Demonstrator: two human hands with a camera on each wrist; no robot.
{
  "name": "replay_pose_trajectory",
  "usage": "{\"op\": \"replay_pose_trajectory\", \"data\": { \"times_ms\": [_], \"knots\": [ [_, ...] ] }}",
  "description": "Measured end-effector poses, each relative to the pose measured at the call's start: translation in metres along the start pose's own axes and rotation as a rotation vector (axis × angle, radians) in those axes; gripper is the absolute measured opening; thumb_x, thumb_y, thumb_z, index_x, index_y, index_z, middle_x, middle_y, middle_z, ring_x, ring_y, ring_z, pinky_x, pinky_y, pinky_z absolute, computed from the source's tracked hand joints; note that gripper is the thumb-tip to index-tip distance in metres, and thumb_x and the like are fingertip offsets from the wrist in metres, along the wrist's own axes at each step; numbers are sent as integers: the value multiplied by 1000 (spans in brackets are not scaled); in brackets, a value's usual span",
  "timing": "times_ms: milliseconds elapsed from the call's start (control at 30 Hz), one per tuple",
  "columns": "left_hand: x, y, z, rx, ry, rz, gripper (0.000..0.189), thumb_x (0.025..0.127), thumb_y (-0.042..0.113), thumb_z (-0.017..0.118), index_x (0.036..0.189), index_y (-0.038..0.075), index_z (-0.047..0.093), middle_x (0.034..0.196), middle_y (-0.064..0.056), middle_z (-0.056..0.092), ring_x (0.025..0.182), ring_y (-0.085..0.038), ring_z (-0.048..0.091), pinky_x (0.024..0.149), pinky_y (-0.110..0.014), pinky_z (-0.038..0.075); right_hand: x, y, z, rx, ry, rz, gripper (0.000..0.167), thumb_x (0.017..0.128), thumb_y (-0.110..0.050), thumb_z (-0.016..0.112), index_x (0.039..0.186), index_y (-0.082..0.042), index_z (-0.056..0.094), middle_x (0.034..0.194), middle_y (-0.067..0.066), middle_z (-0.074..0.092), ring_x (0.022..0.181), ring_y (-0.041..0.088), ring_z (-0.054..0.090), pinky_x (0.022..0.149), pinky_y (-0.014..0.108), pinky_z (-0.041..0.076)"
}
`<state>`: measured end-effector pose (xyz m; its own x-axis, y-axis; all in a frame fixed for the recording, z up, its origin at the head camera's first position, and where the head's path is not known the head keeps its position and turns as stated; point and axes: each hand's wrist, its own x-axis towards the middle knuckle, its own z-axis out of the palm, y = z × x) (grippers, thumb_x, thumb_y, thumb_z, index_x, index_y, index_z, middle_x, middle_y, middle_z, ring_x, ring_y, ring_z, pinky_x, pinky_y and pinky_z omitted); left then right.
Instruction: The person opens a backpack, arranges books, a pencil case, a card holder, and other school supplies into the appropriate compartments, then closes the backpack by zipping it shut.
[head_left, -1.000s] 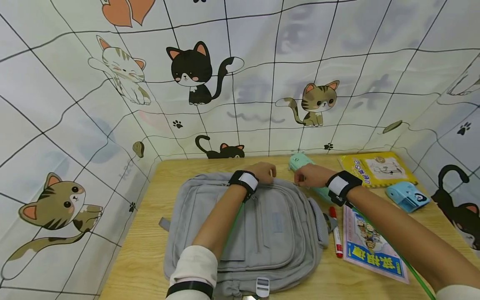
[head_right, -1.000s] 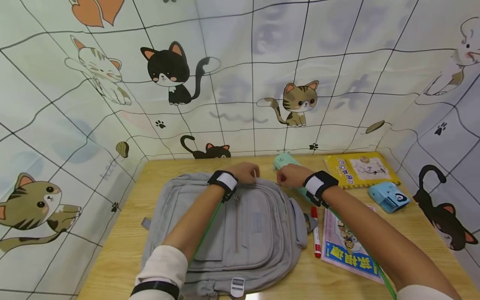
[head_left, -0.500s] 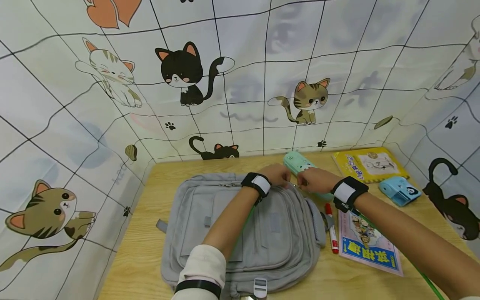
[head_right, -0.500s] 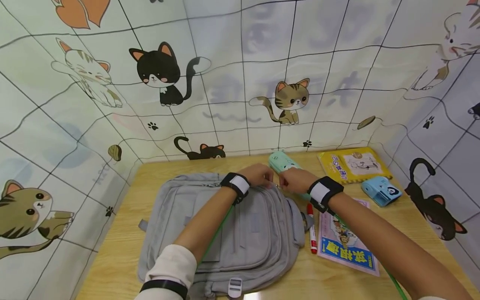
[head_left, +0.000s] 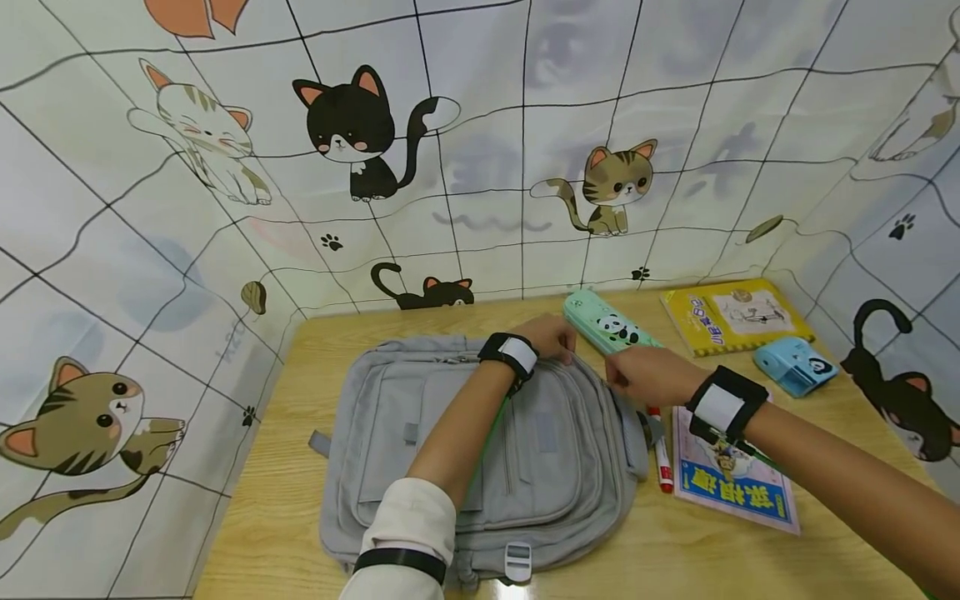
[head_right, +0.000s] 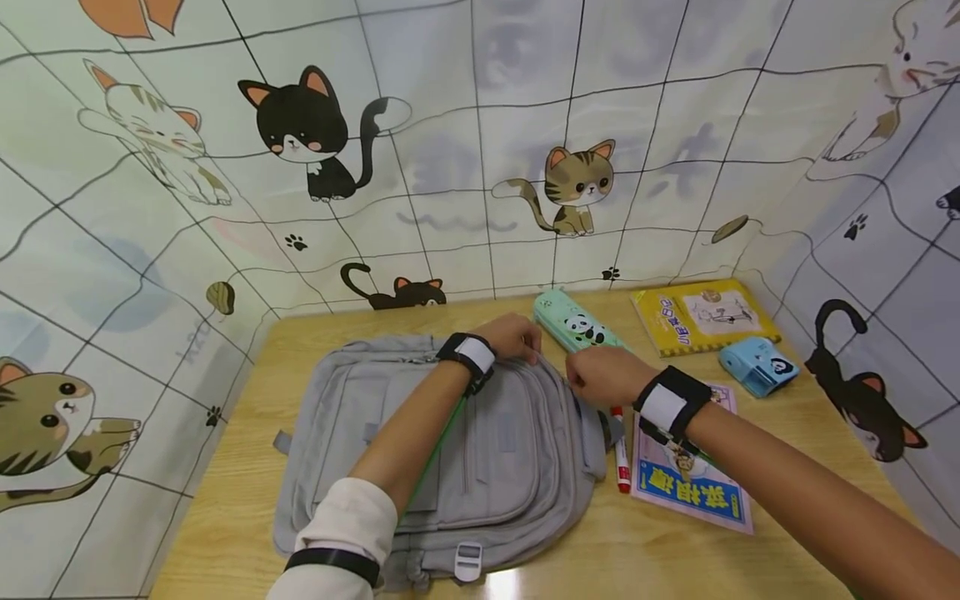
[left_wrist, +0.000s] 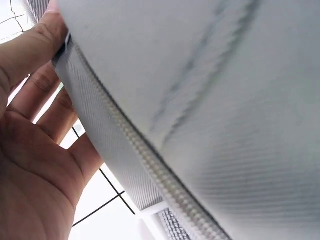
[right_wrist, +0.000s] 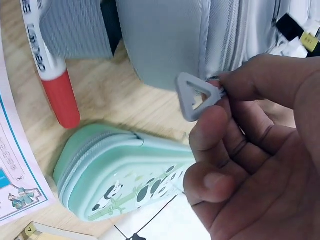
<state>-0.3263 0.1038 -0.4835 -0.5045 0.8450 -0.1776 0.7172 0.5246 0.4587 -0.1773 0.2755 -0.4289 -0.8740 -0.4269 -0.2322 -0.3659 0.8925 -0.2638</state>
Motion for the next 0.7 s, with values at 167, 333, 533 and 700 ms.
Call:
{"op": "replay_pose_trajectory", "data": {
  "times_ms": [167, 333, 533, 700],
  "knots": [
    [-1, 2, -1, 2, 12, 4, 13, 73, 26, 76, 77, 19, 66, 79, 10, 66, 72, -4, 58, 65, -17, 45, -16, -10, 1, 0, -21, -13, 4, 84, -16, 62, 82, -18, 58, 72, -9, 52, 60, 5, 48, 55, 23, 39],
    [-4, 4, -3, -15, 1, -7, 13, 73, 25, 76, 78, 18, 67, 80, 9, 67, 74, -5, 59, 67, -17, 46, -28, -17, 3, 35, -59, -48, 6, 81, -13, 62, 79, -18, 59, 71, -9, 51, 63, 5, 47, 55, 23, 39],
    [-2, 4, -2, -19, -10, -29, 13, 73, 27, 76, 77, 19, 66, 79, 11, 66, 74, -4, 58, 66, -16, 45, -36, -22, 5, 54, -94, -65, 4, 79, -13, 64, 79, -17, 62, 70, -11, 52, 63, 4, 47, 56, 23, 40],
    [0, 3, -2, -38, -22, -39, 12, 72, 26, 76, 76, 20, 66, 77, 11, 66, 72, -5, 59, 71, -19, 47, -42, -24, 5, 63, -121, -67, 9, 78, -13, 65, 76, -21, 61, 68, -12, 51, 60, 4, 47, 54, 21, 39]
  ]
}}
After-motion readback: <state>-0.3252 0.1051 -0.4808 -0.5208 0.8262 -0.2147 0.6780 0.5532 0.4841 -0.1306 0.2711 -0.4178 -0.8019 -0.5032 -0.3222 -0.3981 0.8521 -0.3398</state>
